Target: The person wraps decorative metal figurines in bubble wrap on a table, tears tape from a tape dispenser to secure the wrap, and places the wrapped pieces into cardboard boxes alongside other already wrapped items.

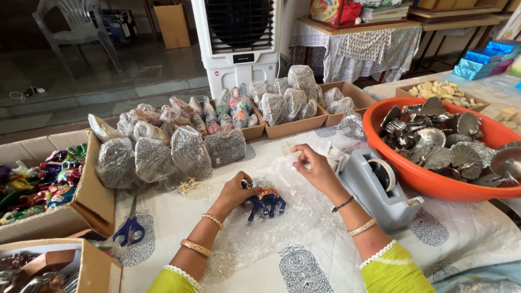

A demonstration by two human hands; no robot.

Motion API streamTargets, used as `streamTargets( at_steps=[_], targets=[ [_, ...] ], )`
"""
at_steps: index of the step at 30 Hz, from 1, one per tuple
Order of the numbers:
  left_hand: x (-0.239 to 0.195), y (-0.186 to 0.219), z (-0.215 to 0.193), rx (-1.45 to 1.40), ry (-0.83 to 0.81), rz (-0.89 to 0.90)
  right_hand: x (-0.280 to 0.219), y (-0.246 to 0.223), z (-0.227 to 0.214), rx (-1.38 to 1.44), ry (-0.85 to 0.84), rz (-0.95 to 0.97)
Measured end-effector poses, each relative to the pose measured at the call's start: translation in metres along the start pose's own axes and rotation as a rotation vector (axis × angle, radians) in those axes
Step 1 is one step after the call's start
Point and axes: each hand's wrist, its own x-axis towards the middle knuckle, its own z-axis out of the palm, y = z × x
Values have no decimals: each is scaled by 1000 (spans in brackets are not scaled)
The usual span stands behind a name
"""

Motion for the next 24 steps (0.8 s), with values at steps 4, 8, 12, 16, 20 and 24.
streamTargets(
  at_steps=[4,8,12,16,20,24],
  targets=[
    [33,-44,5,118,27,77,-6,-32,13,730,-124,55],
    [56,-72,-6,24,119,143,-13,-73,16,1193,-508,68],
    [-2,10,-38,-421,-4,-104,-17,-73,22,1213,-694,89],
    [-7,13,-40,-210,-12,59,-16,-67,10,1096,-720,-6],
    [-2,0,-43,27,-54,153,-18,-63,7,932,-909,48],
    [-3,-3,-45,76,-69,144,-19,-68,7,541,-960,-221]
  ],
)
